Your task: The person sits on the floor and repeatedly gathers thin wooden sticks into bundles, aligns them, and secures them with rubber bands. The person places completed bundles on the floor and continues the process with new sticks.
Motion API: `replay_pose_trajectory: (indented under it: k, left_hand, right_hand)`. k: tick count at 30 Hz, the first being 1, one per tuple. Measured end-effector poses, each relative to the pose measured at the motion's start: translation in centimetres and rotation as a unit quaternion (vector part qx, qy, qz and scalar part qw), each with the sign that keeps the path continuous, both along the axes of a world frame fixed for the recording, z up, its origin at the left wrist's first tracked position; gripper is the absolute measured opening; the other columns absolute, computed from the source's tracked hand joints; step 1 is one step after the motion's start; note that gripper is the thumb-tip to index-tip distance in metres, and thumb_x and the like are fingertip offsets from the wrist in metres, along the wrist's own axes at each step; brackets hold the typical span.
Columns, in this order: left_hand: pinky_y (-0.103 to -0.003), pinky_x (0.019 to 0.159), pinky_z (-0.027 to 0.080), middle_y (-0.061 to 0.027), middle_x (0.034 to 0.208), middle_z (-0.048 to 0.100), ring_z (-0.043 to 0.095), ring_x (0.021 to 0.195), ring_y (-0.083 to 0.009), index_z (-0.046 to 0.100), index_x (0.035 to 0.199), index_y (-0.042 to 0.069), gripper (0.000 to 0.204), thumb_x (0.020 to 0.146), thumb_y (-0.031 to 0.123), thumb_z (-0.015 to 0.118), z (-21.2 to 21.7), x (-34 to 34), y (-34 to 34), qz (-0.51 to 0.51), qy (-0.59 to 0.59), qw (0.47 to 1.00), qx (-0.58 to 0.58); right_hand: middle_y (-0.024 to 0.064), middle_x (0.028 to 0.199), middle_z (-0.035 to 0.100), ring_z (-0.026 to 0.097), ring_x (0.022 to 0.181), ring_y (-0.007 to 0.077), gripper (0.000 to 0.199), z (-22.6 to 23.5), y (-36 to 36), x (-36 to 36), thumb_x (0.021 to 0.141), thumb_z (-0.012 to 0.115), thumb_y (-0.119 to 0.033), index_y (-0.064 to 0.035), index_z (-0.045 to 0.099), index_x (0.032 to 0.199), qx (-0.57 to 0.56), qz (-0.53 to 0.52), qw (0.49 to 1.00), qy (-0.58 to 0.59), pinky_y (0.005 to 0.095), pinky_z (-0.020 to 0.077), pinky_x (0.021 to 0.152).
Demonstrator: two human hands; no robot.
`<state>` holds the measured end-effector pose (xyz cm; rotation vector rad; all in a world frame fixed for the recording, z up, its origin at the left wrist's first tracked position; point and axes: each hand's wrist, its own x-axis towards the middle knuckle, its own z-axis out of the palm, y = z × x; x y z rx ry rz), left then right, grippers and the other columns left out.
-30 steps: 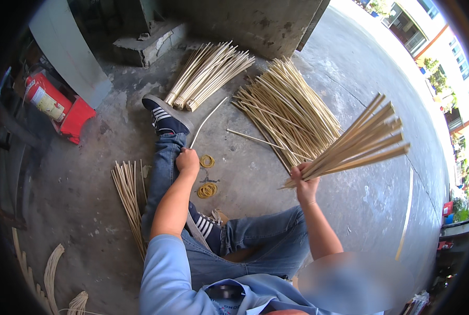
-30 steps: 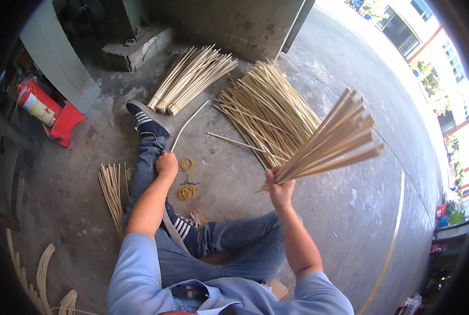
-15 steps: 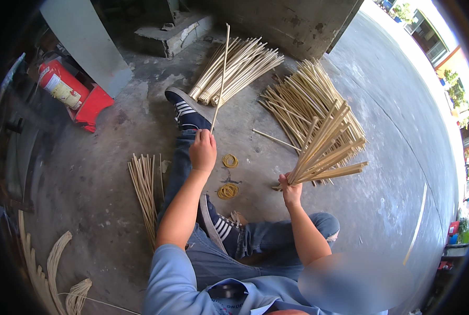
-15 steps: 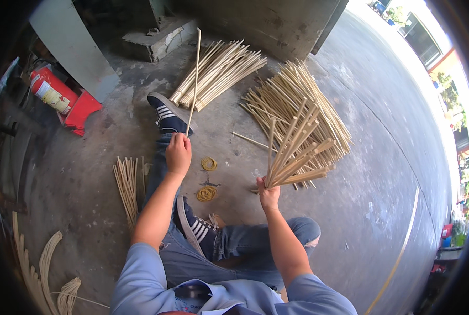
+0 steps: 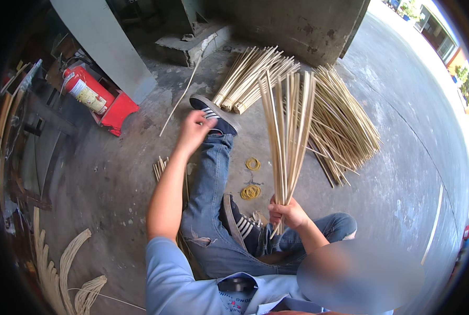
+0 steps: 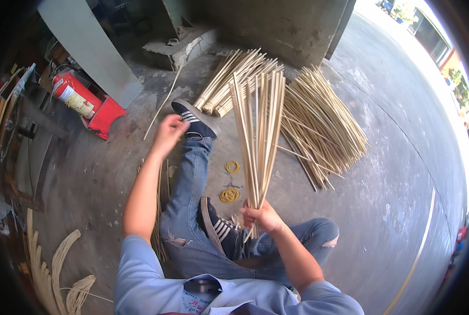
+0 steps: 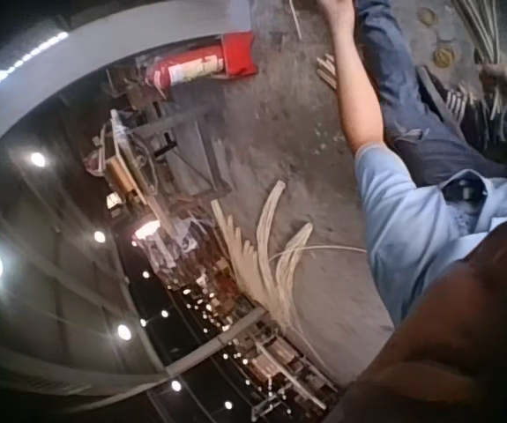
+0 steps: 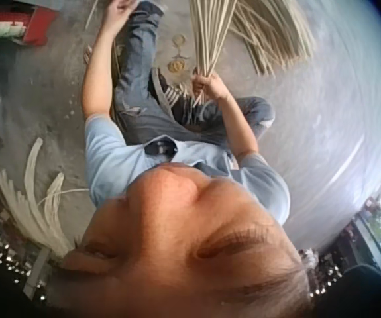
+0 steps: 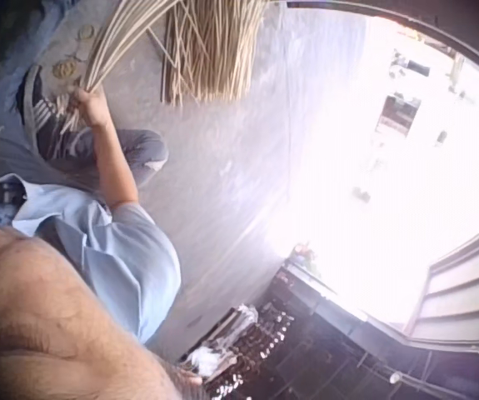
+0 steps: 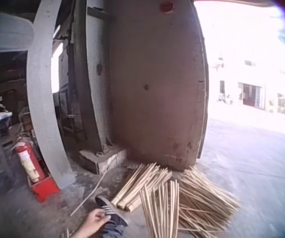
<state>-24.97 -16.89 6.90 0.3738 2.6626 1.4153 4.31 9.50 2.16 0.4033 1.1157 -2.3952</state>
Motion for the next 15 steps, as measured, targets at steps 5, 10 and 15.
replay_pose_trajectory:
  k: [5, 10, 15]
  left_hand:
    - [-0.041, 0.089, 0.058, -0.0153, 0.114, 0.069, 0.069, 0.108, -0.0274, 0.051, 0.137, 0.006, 0.079, 0.084, 0.057, 0.078, -0.6, 16.6, 10.1, -0.305, -0.352, 0.771, 0.434]
    - [-0.037, 0.067, 0.059, -0.0084, 0.083, 0.062, 0.066, 0.074, -0.0210, 0.054, 0.120, 0.005, 0.028, 0.105, 0.028, 0.060, -0.1, 19.6, 10.5, -0.144, -0.327, 0.790, 0.499]
    - [-0.037, 0.066, 0.059, -0.0078, 0.087, 0.062, 0.066, 0.073, -0.0201, 0.054, 0.122, 0.005, 0.029, 0.105, 0.027, 0.060, -0.2, 21.4, 12.1, -0.097, -0.356, 0.796, 0.480]
  right_hand:
    - [-0.0035, 0.062, 0.042, 0.046, 0.050, 0.0108, 0.022, -0.2, -1.3, 0.1, 0.095, 0.073, -0.018, -0.0068, 0.054, 0.094, -0.227, 0.129, 0.965, -0.014, 0.0289, 0.0395, 0.049]
    - [0.0046, 0.075, 0.064, 0.062, 0.060, 0.0151, 0.026, 1.0, -3.5, 2.0, 0.090, 0.077, -0.015, -0.0021, 0.061, 0.106, -0.108, 0.134, 0.983, 0.059, 0.0301, 0.0524, 0.061]
    - [0.0061, 0.070, 0.061, 0.064, 0.061, 0.0177, 0.027, 0.0, -2.9, 4.3, 0.086, 0.076, -0.012, 0.0000, 0.058, 0.102, -0.170, 0.086, 0.982, -0.005, 0.0302, 0.0535, 0.060]
